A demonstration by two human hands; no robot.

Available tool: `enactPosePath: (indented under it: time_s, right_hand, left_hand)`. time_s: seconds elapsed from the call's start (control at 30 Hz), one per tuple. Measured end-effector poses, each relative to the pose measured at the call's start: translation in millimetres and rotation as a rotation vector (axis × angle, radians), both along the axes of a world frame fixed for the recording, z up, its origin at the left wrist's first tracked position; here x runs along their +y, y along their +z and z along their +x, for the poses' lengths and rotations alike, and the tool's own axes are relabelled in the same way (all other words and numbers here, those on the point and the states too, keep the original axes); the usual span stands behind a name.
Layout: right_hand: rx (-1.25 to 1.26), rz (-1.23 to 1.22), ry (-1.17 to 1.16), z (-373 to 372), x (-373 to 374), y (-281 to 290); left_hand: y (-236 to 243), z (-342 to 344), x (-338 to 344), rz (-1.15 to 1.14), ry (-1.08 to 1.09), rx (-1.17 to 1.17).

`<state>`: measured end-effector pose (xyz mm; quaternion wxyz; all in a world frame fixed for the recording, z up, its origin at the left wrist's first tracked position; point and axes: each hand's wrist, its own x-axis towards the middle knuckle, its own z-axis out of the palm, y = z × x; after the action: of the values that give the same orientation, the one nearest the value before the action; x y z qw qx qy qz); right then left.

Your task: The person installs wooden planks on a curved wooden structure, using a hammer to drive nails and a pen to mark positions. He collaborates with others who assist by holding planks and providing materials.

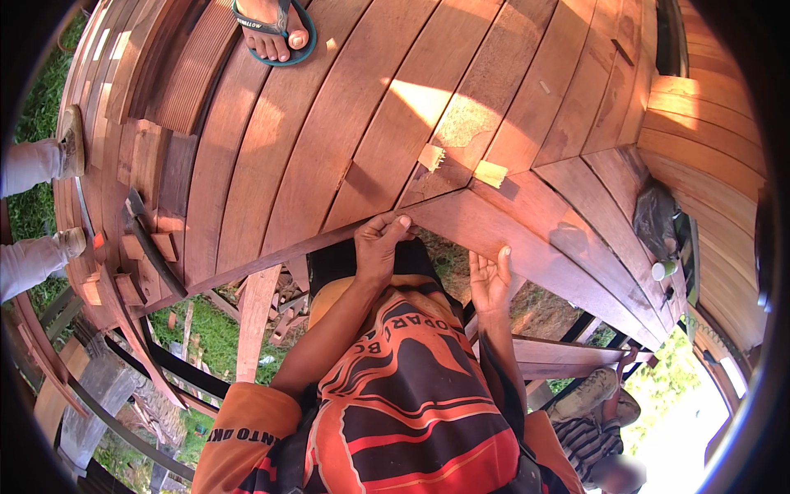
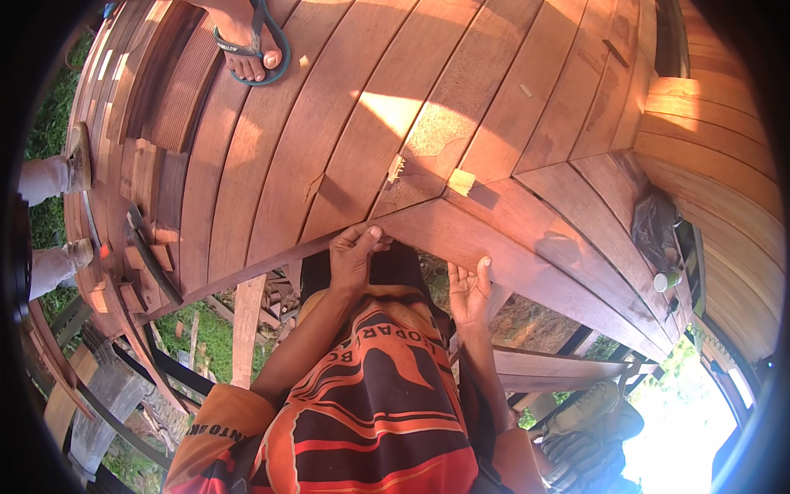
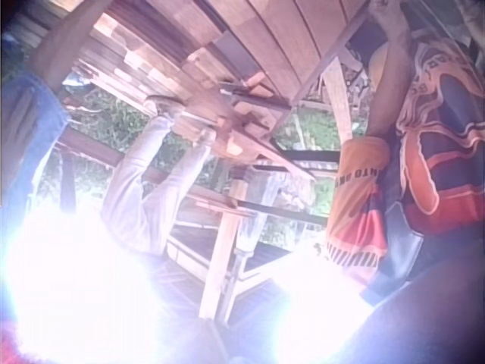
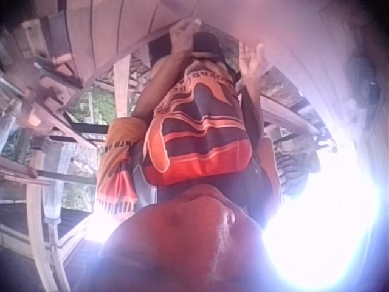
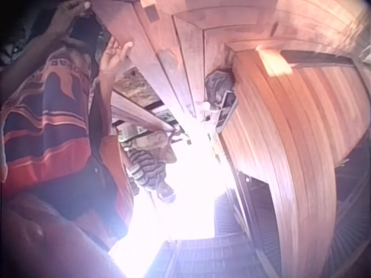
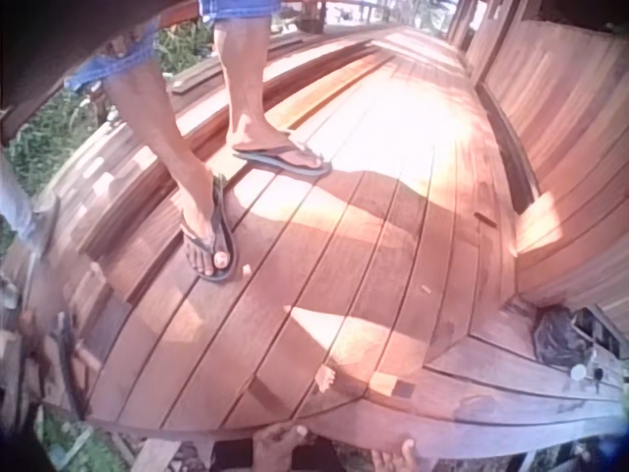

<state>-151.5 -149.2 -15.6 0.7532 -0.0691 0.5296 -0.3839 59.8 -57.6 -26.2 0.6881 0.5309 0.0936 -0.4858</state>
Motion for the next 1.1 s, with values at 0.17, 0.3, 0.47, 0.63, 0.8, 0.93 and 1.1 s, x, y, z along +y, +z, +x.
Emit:
enactPosePath:
  time_s: [0.17, 0.3, 0.47, 0.63, 0.8, 0.93, 1.1]
  right_hand:
    - [-0.020, 0.012, -0.035, 1, 0, 1]
    - [-0.033, 0.005, -0.030, 0, 0, 0]
    - [-0.009, 0.021, -0.022, 2, 1, 1]
    - [-0.017, -0.003, -0.001, 0, 1, -3]
    - [-0.061, -0.018, -0.016, 1, 3, -6]
    - [-0.100, -0.020, -0.032, -2, 11, -8]
    - [-0.092, 0.006, -0.025, 5, 6, -1]
  left_hand:
    - [-4, -1, 2, -0.007, 0.005, -0.007]
    - [-2, -2, 0, 0.007, 0.016, 0.007]
    - [-2, -2, 0, 0.005, 0.006, 0.011]
    - [-3, 0, 0, 0.036, -0.019, 0.001]
    - [0, 1, -1, 0.065, -0.029, -0.019]
    - [2, 1, 3, 0.078, -0.049, -0.043]
    - [2, 2, 2, 0.038, -0.012, -0.006]
